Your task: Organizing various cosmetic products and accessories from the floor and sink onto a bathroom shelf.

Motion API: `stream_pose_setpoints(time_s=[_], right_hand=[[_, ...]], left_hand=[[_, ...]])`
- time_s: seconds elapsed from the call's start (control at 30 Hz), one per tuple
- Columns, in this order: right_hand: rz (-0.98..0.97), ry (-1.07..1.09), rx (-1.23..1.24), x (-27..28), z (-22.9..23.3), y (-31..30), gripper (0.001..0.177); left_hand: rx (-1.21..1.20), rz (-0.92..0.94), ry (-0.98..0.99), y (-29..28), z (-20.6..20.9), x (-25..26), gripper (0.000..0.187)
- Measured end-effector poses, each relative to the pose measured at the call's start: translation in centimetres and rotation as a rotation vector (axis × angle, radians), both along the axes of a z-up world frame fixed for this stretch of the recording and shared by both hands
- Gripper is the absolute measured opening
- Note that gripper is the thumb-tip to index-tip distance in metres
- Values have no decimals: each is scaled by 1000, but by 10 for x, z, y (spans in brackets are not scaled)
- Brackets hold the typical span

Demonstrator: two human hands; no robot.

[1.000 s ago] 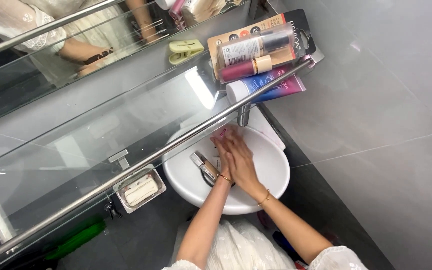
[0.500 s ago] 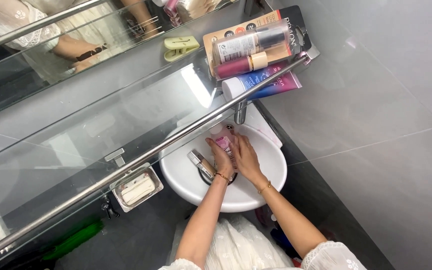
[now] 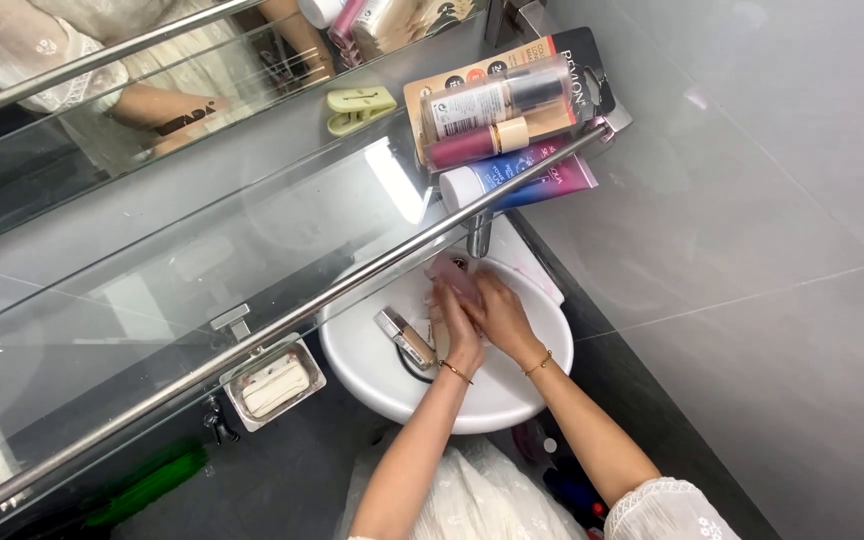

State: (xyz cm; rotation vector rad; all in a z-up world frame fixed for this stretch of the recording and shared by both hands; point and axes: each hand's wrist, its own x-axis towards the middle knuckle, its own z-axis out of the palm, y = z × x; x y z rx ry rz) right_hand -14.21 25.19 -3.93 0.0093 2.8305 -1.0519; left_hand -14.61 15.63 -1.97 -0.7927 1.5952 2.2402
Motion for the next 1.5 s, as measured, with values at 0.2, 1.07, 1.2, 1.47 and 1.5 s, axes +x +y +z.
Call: stream_pose_setpoints(time_s=[0.2, 1.07, 1.2, 1.47, 1.5], right_hand=[[19, 17, -301, 19, 68, -15, 51], [-197, 164, -179, 1, 22, -24, 20], [-152, 179, -233, -11, -14, -16, 20], [-134, 198, -249, 9, 11, -20, 17], [-82, 221, -240, 18, 14, -20, 17]], left_hand=[[238, 97, 11, 4, 19, 1, 71], [126, 68, 106, 22, 12, 0, 82], [153, 133, 100, 25, 4, -3, 83], [201, 237, 111, 26, -9, -6, 86], [212, 259, 112, 26, -10, -7, 86]])
